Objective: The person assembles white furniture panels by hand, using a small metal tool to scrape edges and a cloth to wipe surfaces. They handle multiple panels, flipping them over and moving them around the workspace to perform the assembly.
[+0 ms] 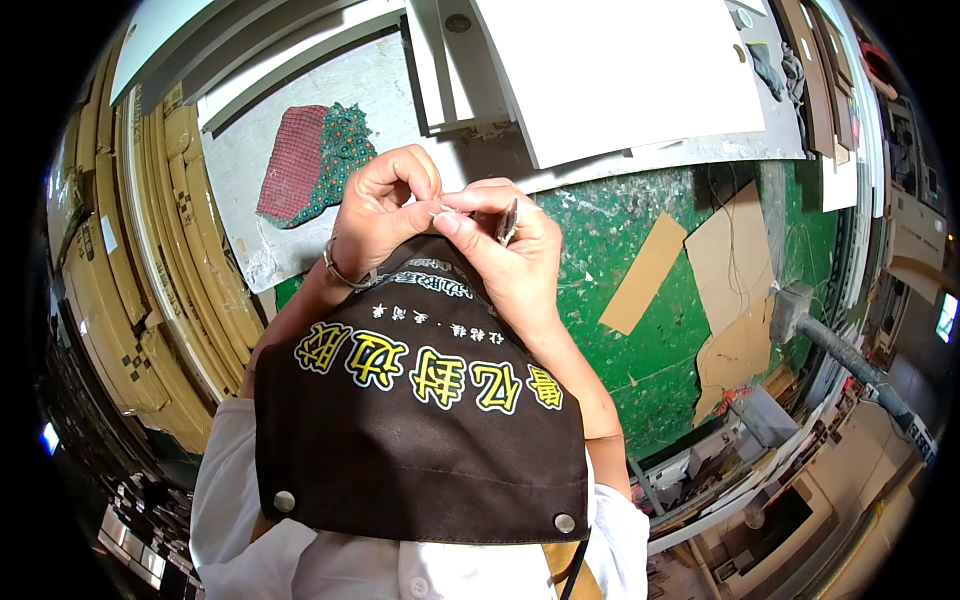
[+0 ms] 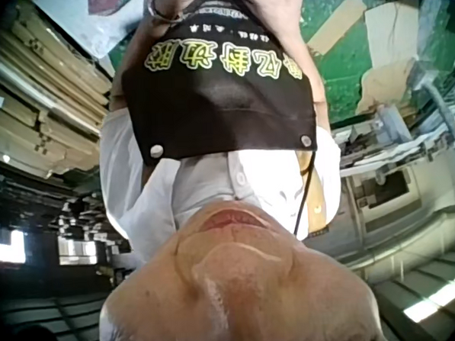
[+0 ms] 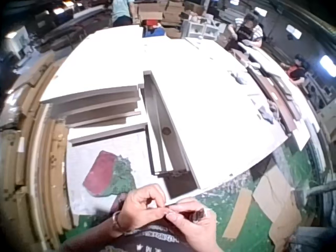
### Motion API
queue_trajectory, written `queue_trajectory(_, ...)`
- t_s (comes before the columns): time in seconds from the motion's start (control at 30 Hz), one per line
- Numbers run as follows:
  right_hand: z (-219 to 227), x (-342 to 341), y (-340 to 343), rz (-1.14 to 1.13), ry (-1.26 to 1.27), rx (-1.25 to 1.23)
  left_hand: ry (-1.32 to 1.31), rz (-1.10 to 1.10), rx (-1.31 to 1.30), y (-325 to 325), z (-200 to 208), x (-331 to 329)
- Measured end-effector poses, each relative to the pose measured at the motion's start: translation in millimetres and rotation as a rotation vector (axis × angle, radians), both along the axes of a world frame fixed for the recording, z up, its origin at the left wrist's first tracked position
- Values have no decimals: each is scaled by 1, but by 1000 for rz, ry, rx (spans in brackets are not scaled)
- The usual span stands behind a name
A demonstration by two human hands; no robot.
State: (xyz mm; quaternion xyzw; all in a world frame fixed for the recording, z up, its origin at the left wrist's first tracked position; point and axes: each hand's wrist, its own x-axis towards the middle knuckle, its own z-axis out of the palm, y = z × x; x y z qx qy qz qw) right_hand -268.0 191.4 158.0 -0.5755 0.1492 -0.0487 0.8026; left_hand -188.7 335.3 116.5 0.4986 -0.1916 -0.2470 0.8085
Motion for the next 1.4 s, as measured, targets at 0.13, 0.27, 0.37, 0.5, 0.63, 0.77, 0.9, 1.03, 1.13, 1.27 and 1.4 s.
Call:
queue_trajectory(0.13,-3,-1,4,-74,-48,38,-2,30,-18,-3,-1,-3)
queue_trajectory(0.27,-14,-2,5,-122,-106,34,222,14,-149,-12,-7,-16)
queue_trajectory(0.37,-12,0,8,-145,-61,379,346,8,-239,-19,-8,-22)
queue_trajectory(0.5,-17,1,8,-158,-90,465,424,-57,-296,-22,-6,-21)
queue_trajectory(0.63,-20,-1,6,-196,-106,420,519,-18,-282,-26,1,-23)
queue_trajectory(0.77,-14,-3,-3,-233,47,408,520,76,-230,-25,4,-18)
queue_trajectory(0.9,-14,-8,-7,-209,153,441,519,129,-237,-21,0,-16)
queue_trajectory(1.03,-8,-10,-4,-224,256,411,540,156,-224,-14,-8,-15)
queue_trajectory(1.13,-16,-19,-8,-182,303,232,514,155,-177,-7,-14,-9)
queue_trajectory(1.27,-40,-39,-17,-244,346,54,454,263,-106,7,-28,-7)
queue_trajectory(1.4,-37,-43,-41,-235,270,-121,436,373,-182,30,-52,4)
